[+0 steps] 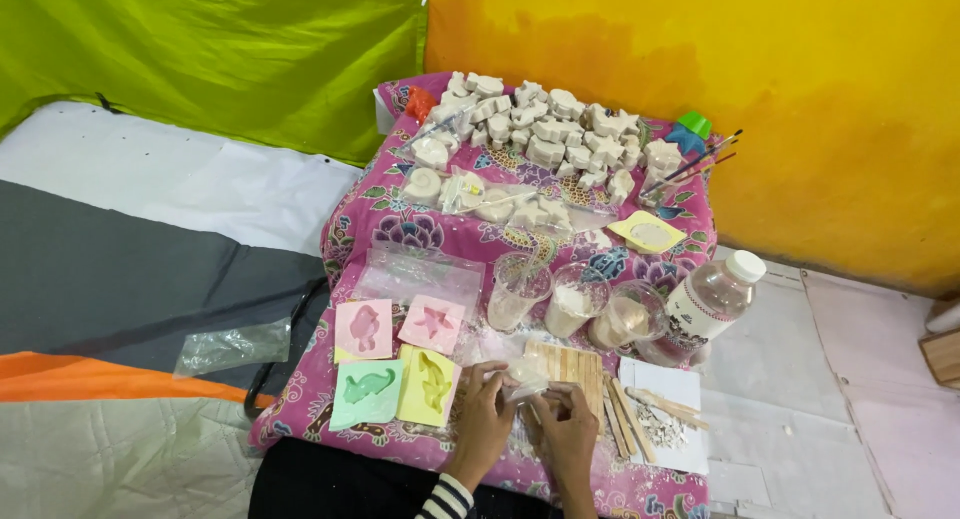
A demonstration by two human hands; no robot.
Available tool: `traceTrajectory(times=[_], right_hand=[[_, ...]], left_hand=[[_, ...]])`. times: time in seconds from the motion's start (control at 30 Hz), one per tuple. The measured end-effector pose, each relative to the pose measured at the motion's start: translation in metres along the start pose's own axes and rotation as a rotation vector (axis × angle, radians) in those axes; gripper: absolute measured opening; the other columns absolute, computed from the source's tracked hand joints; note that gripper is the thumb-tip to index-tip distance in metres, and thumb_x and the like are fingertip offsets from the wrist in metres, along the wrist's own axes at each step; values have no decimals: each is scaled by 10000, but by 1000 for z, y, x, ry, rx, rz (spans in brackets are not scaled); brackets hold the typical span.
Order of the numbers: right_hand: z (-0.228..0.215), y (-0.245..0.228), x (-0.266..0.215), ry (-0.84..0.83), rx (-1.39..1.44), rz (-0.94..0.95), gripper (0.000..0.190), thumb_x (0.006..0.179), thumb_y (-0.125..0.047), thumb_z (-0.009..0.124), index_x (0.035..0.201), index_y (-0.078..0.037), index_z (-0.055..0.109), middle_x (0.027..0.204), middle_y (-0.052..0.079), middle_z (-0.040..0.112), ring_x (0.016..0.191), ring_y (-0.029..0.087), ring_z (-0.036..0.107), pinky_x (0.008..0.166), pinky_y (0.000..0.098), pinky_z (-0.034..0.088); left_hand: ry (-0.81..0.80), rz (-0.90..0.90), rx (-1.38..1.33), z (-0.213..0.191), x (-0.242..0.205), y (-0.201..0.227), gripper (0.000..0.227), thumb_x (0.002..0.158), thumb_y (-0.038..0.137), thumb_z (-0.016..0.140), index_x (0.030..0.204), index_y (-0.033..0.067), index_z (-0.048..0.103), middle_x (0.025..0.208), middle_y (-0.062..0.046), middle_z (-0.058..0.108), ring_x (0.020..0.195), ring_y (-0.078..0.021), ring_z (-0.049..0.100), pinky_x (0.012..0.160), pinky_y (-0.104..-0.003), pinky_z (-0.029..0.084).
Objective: The person prepares clay sculptures by hand and with a small wooden stick, smoothing the surface of a shell-shaped object and organizing a group of star-shaped and shell-shaped figures on a table.
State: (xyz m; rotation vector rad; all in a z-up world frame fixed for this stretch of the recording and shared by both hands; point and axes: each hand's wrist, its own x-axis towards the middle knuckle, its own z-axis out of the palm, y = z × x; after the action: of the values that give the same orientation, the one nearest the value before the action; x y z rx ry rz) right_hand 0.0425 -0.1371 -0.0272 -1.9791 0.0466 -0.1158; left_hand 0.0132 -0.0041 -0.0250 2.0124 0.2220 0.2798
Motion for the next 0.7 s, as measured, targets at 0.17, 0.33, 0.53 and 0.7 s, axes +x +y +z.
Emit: traceTrajectory(times=[0.17, 0.33, 0.53, 0.7], right_hand=[[3, 14, 3, 70, -76, -89, 249, 722, -91, 823, 953, -70, 734, 672, 26, 710, 517, 107, 561, 479, 232, 419], [6, 16, 4, 137, -146, -221, 224, 708, -54, 801, 898, -78, 686, 576, -5, 542, 501, 107, 452, 478, 248, 374], [11, 24, 8, 42, -408, -385, 462, 789, -136, 740, 1234, -259, 719, 1065, -58, 742, 458, 49, 481, 426, 213, 393], [3, 11, 3, 54, -179, -278, 458, 746, 10, 736, 1173, -155, 728, 1143, 21, 761, 840, 149, 713, 734, 273, 606]], left_hand=[[-7, 63, 70, 4, 0, -8, 177, 818, 38, 734, 948, 108, 637, 1366, -7, 473, 849, -119, 591, 778, -281, 549], [-48, 57, 84, 4, -1, -7, 163, 800, -30, 721, 909, 80, 668, 1407, 11, 453, 908, -138, 623, 859, -283, 563], [-64, 142, 80, 1, -3, -4, 221, 778, -110, 666, 797, 103, 609, 1388, 18, 490, 1033, -178, 648, 1043, -419, 461], [-49, 234, -8, -3, -5, 5, 207, 769, 15, 686, 913, 126, 586, 1459, -48, 423, 968, -174, 598, 823, -300, 553]])
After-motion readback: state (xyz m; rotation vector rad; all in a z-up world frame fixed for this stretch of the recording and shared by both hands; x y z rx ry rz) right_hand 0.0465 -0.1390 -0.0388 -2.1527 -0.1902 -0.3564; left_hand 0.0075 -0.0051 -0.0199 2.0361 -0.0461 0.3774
